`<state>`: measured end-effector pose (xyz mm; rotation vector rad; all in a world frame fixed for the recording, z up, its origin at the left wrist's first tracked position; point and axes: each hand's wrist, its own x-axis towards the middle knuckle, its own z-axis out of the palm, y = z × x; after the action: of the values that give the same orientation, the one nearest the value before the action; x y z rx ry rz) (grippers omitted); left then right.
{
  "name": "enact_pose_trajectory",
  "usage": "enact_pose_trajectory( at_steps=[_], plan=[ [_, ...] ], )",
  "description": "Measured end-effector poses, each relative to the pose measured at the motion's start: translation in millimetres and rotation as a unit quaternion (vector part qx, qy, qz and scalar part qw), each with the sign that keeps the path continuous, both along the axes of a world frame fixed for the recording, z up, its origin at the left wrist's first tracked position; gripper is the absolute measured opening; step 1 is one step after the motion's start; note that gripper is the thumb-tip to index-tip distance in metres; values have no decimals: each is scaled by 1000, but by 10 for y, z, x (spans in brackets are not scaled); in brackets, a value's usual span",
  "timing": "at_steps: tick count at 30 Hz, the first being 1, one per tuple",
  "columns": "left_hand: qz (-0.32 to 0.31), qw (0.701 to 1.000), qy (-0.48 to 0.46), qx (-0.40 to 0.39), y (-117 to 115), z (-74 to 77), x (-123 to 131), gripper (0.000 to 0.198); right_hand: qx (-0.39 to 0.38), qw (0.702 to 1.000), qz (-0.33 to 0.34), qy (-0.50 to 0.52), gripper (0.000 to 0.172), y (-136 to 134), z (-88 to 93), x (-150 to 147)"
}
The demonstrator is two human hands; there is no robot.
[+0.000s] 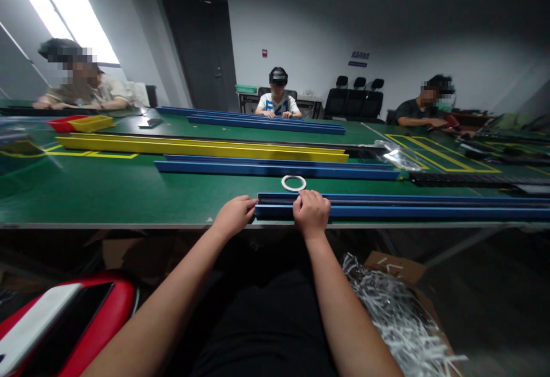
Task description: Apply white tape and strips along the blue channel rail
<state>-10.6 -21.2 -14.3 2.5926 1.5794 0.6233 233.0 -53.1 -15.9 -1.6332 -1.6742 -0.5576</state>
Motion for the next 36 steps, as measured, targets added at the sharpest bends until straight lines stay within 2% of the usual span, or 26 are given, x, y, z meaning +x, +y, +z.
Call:
enact_pose_trajectory(
  at_steps=[11, 19, 27, 36],
  plan=[
    [11, 1000, 7, -6, 4, 18, 24, 37, 0, 1000, 0, -4, 28, -2, 5, 2],
    [-2, 1000, 7, -3, 33, 9, 11, 35, 5, 1000, 2, 4, 27, 5, -7, -2],
    [14, 999, 13, 29, -41, -11, 17, 38, 4, 1000, 1, 8, 28, 1, 0, -10],
    [14, 999, 51, 8, -15, 31, 32, 37, 1, 1000, 1, 10, 25, -1, 4, -9]
  ],
)
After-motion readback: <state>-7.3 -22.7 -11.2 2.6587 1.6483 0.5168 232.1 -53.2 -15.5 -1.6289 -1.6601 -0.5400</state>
